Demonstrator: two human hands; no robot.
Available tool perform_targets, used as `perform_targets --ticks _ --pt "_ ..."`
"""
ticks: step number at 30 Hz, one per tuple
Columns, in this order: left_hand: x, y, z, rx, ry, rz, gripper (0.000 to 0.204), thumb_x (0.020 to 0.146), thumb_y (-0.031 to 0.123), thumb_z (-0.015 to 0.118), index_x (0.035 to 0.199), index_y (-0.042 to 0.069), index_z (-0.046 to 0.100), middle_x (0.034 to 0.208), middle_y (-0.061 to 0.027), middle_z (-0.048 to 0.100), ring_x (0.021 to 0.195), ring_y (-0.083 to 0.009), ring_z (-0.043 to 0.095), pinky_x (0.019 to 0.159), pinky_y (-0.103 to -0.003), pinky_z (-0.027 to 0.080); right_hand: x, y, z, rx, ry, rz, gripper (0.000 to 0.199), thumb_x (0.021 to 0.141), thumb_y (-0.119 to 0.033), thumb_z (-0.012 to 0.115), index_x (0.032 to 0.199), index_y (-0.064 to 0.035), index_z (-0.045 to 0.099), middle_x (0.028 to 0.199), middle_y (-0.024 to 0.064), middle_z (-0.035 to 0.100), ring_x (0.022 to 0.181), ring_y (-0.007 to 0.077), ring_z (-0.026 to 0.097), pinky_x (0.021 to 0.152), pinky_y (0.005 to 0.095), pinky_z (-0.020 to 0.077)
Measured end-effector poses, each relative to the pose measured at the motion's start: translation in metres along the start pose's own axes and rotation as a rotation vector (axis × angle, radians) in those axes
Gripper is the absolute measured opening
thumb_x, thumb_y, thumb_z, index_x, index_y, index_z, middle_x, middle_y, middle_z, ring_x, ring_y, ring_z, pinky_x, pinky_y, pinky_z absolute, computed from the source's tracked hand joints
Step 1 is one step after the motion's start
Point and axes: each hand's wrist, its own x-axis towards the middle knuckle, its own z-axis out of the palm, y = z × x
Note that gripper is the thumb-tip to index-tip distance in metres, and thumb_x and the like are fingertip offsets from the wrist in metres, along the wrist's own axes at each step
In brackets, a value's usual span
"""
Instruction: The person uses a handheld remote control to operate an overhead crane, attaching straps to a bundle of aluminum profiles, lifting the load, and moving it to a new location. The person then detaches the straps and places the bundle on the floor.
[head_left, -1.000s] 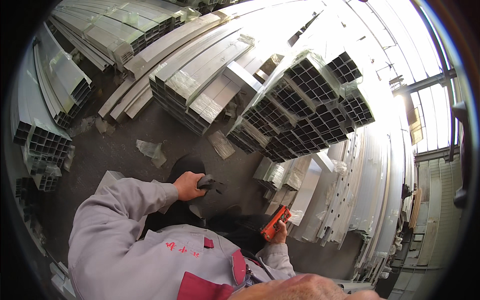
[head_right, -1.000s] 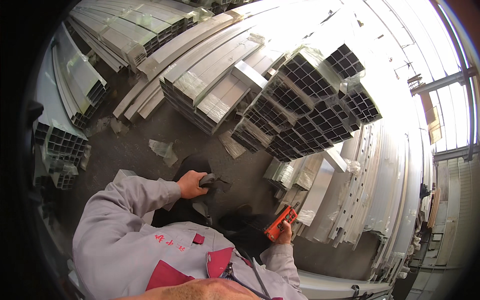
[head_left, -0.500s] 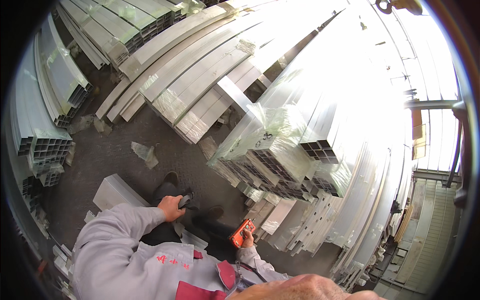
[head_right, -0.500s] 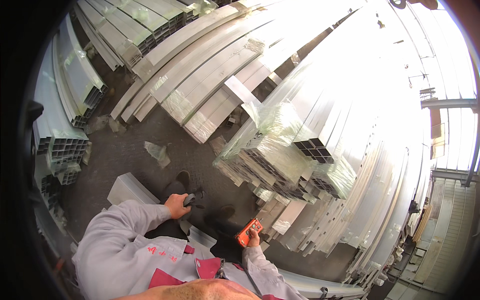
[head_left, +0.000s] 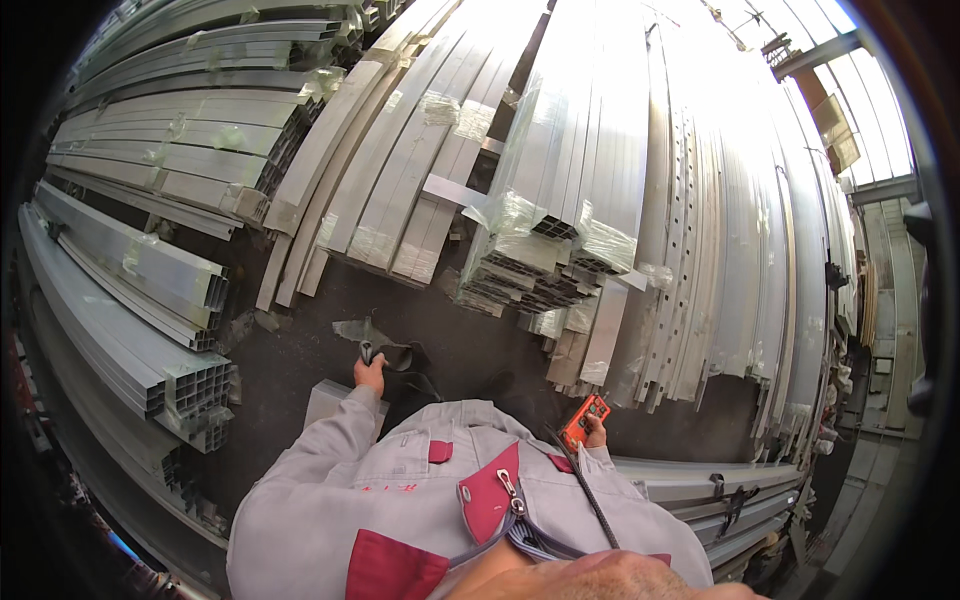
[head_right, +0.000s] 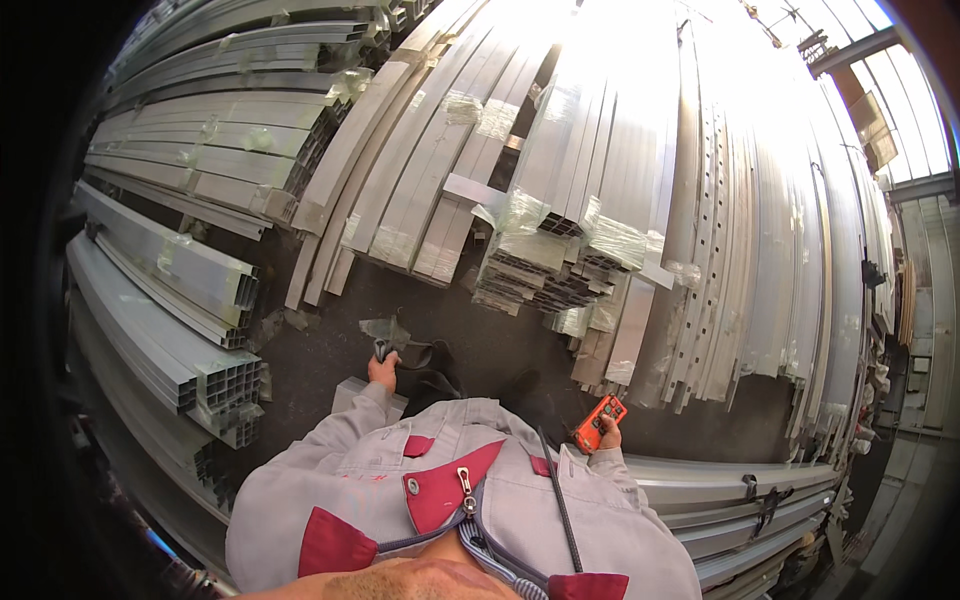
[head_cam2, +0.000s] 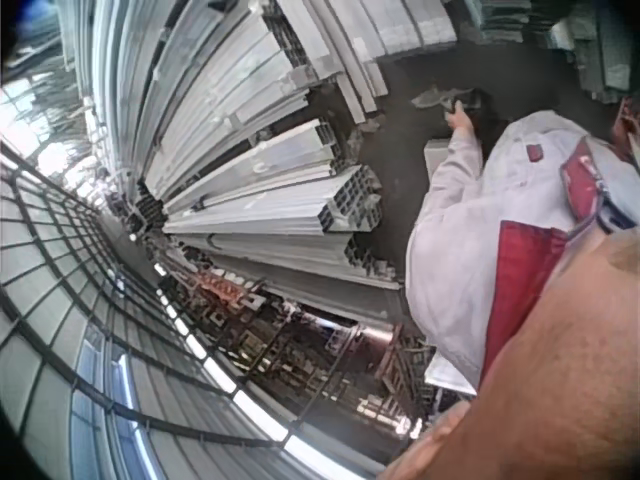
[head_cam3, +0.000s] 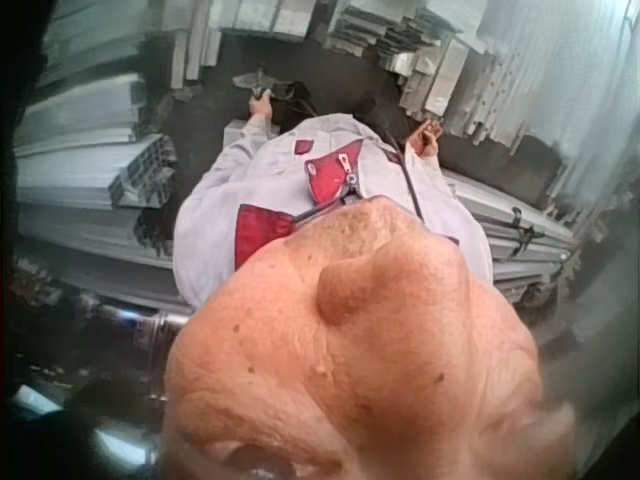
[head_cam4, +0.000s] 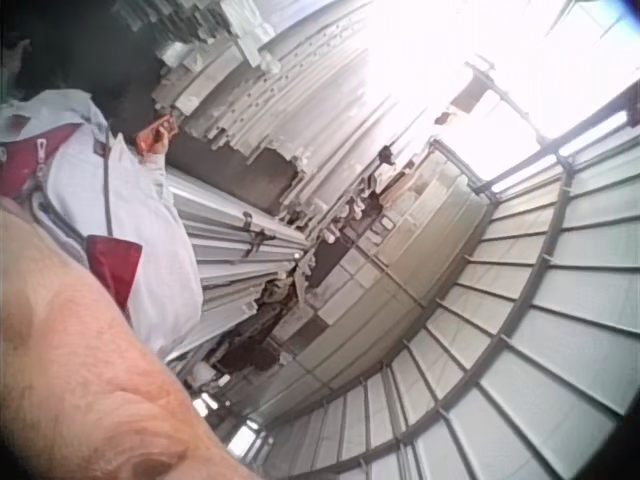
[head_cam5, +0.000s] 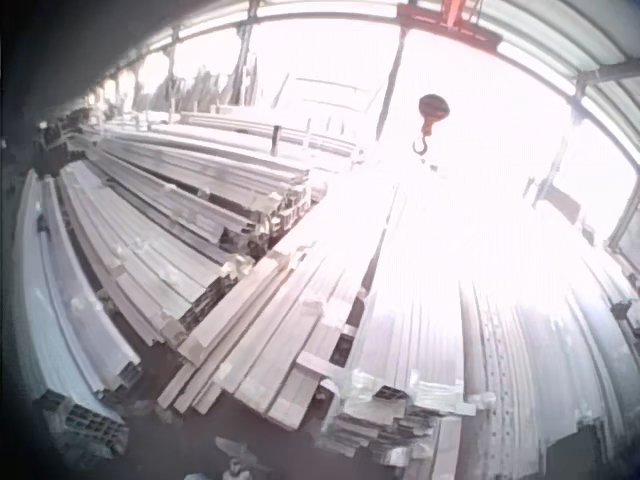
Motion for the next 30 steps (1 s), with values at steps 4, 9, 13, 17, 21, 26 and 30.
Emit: perform_targets --ticks 4,9,13,17,21,26,30 --pt "0.025 0.092 -0.037 -0.915 -0.006 -0.079 0.017 0.095 0.015 0.066 0.104 0.001 0.060 0.085 -0.0131 0.068 0.078 -0.0312 0.069 0.074 -0.048 0.060 -0.013 0.030 -0.016 0.128 0.057 -0.102 0.016 0.089 -0.018 0.069 0.099 -0.0062 0.071 0.089 0.0068 0.073 0.079 0.0231 0.071 0.077 0.0408 0.0614" --pt "0.019 0.232 -0.080 -1.078 -0.136 0.120 0.014 0.096 0.017 0.067 0.091 0.005 0.065 0.091 -0.0078 0.067 0.093 -0.0283 0.067 0.094 -0.043 0.053 -0.002 0.071 -0.042 0.191 0.086 -0.042 0.014 0.084 -0.015 0.073 0.096 -0.0075 0.071 0.088 0.0056 0.073 0.077 0.0219 0.069 0.078 0.0373 0.0595" --pt "-0.012 0.304 -0.080 -1.023 -0.100 0.386 0.018 0.096 0.019 0.073 0.096 0.003 0.063 0.089 -0.0057 0.064 0.086 -0.0235 0.063 0.087 -0.041 0.054 0.024 0.079 -0.074 0.153 0.107 -0.119 0.012 0.085 -0.017 0.073 0.091 -0.0075 0.071 0.085 0.0047 0.072 0.078 0.0205 0.068 0.078 0.0345 0.0575" --pt "-0.036 0.330 -0.062 -0.942 0.096 0.462 0.028 0.095 0.029 0.076 0.091 0.008 0.058 0.079 -0.0015 0.057 0.072 -0.0154 0.055 0.068 -0.032 0.052 0.041 0.066 -0.108 0.207 0.174 -0.087 0.012 0.089 -0.020 0.068 0.092 -0.0077 0.068 0.083 0.0059 0.070 0.074 0.0222 0.069 0.072 0.0358 0.0588" --pt "-0.042 0.320 -0.064 -0.894 0.192 0.415 0.032 0.096 0.035 0.075 0.088 0.011 0.055 0.075 0.0012 0.049 0.066 -0.0107 0.048 0.056 -0.027 0.045 0.056 0.039 -0.145 0.321 0.242 0.014 0.016 0.086 -0.018 0.069 0.098 -0.0072 0.070 0.090 0.0054 0.071 0.078 0.0235 0.069 0.076 0.0381 0.0591" --pt "-0.049 0.267 -0.094 -0.711 0.545 0.386 0.036 0.098 0.038 0.072 0.087 0.006 0.058 0.072 -0.0011 0.053 0.061 -0.0119 0.049 0.049 -0.029 0.043 0.071 0.005 -0.174 0.329 0.211 0.042 0.018 0.085 -0.020 0.070 0.099 -0.0071 0.070 0.090 0.0056 0.071 0.080 0.0244 0.069 0.077 0.0392 0.0587" --pt "-0.066 0.225 -0.135 -0.606 0.782 0.252 0.033 0.097 0.033 0.072 0.086 0.004 0.060 0.069 -0.0017 0.055 0.055 -0.0115 0.049 0.043 -0.029 0.040 0.084 -0.016 -0.176 0.323 0.231 0.039 0.016 0.086 -0.020 0.070 0.095 -0.0076 0.070 0.089 0.0053 0.071 0.077 0.0241 0.069 0.076 0.0402 0.0591"
